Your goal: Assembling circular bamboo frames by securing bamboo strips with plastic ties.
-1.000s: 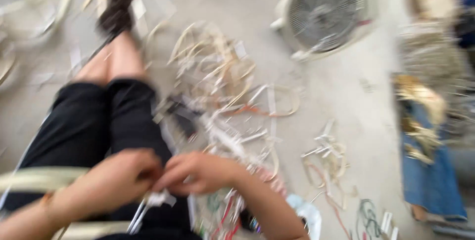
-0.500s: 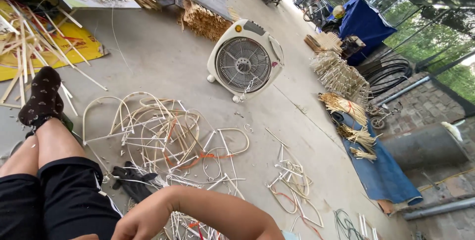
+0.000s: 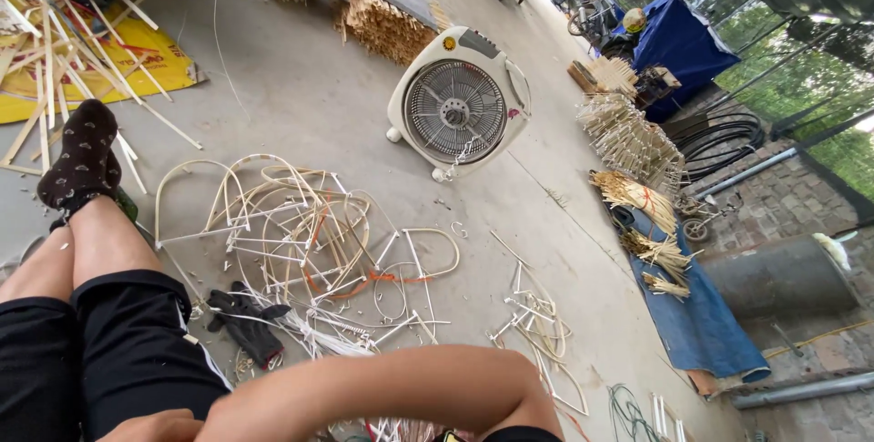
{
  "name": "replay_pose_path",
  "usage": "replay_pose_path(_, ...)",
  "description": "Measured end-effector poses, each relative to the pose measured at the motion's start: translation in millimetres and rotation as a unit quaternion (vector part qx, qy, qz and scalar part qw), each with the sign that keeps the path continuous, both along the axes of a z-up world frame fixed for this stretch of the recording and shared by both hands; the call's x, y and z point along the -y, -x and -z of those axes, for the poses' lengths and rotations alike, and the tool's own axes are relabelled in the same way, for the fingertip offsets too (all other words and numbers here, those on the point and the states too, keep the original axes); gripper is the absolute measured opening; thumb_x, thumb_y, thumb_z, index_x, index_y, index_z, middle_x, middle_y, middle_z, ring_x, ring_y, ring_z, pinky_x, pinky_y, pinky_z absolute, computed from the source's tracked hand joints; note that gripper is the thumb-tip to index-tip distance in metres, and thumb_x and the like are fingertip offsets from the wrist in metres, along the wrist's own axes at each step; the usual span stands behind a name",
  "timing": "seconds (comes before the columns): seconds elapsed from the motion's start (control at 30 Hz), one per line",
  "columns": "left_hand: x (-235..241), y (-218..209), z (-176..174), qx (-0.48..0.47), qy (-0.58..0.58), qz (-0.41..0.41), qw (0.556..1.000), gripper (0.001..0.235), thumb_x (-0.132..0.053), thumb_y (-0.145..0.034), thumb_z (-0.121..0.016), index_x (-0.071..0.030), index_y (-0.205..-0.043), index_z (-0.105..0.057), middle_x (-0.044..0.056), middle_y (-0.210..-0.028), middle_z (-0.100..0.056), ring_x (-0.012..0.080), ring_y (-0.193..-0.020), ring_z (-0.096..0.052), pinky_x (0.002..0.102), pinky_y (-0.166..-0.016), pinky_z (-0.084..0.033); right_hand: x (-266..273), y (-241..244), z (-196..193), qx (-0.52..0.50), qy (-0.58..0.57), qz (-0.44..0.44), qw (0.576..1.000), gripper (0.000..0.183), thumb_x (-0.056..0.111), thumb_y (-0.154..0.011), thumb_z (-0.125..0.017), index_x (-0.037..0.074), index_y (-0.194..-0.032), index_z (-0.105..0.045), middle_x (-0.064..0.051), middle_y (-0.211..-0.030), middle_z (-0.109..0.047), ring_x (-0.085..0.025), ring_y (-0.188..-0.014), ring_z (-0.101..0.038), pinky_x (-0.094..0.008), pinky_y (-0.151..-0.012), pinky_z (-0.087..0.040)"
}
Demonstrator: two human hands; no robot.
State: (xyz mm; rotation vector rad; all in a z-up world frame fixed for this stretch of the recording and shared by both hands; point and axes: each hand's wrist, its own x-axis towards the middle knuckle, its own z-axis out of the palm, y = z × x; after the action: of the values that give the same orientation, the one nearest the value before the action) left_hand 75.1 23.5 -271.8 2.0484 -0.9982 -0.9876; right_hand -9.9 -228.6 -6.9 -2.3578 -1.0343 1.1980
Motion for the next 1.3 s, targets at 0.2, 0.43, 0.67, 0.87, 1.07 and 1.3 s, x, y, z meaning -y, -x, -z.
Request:
replay_pose_path(0.2,52.2,30.8,-97.3,-0.015,-0.055,-0.033,0.998,0.012,-0.025,-0.082,-0.073,-0.015,-0.088,-0.075,0.003,-0.078,-0.075,0.0089,-0.086,-0.077,0.027,-0.077,-0.06,47.0,4.2,46.8,-0.4,-0.281,0.287,0.824,0.025,0.01,-0.11,-0.065,0.001,-0.133,-0.066,-0.009,-0.117,-0.073,-0.014,-0.109,-0.066,-0.033,-0.103,-0.054)
replay_pose_path(0.43,65.2,31.4,-156.2,-0.041,-0.107,0.015,0.993,0.033,-0.045,-0.085,-0.083,-0.013,-0.087,-0.077,0.003,-0.077,-0.079,0.0114,-0.077,-0.08,0.028,-0.073,-0.058,55.0,35.1,27.1,-0.338,-0.351,0.358,0.797,0.023,0.007,-0.11,-0.069,-0.001,-0.132,-0.069,-0.008,-0.108,-0.075,-0.012,-0.099,-0.07,-0.027,-0.094,-0.057)
replay_pose_path(0.67,60.3,42.2,-195.3,-0.019,-0.041,-0.031,0.999,0.029,-0.04,-0.075,-0.085,-0.014,-0.088,-0.079,0.002,-0.078,-0.079,0.0153,-0.074,-0.079,0.03,-0.073,-0.061,59.3,25.5,47.6,-0.251,-0.343,0.364,0.829,0.013,0.005,-0.106,-0.071,-0.002,-0.116,-0.073,-0.008,-0.101,-0.075,-0.01,-0.088,-0.071,-0.028,-0.087,-0.059)
replay_pose_path(0.87,55.8,60.9,-286.8,-0.033,-0.043,-0.111,0.992,0.024,-0.034,-0.077,-0.082,-0.014,-0.09,-0.078,0.007,-0.077,-0.078,0.0252,-0.075,-0.077,0.037,-0.072,-0.06,58.6,42.0,56.3,-0.39,-0.393,0.41,0.725,0.018,0.012,-0.108,-0.064,0.0,-0.12,-0.069,-0.01,-0.105,-0.075,-0.015,-0.095,-0.073,-0.029,-0.085,-0.059)
replay_pose_path(1.07,53.4,66.3,-307.8,-0.023,-0.032,-0.134,0.99,0.035,-0.029,-0.077,-0.081,-0.011,-0.101,-0.064,0.009,-0.077,-0.075,0.0278,-0.077,-0.074,0.04,-0.072,-0.057,51.0,55.3,63.8,-0.377,-0.447,0.524,0.62,0.015,0.012,-0.107,-0.063,-0.001,-0.114,-0.068,-0.008,-0.097,-0.073,-0.012,-0.084,-0.069,-0.027,-0.079,-0.057)
replay_pose_path(1.3,42.9,51.2,-295.6,-0.09,0.035,-0.068,0.993,0.02,-0.017,-0.078,-0.075,-0.01,-0.096,-0.077,0.009,-0.082,-0.079,0.0245,-0.079,-0.079,0.035,-0.075,-0.06,21.0,55.3,24.9,-0.13,-0.266,0.499,0.814,0.018,0.017,-0.099,-0.065,0.0,-0.104,-0.071,-0.007,-0.087,-0.074,-0.012,-0.078,-0.069,-0.027,-0.073,-0.058)
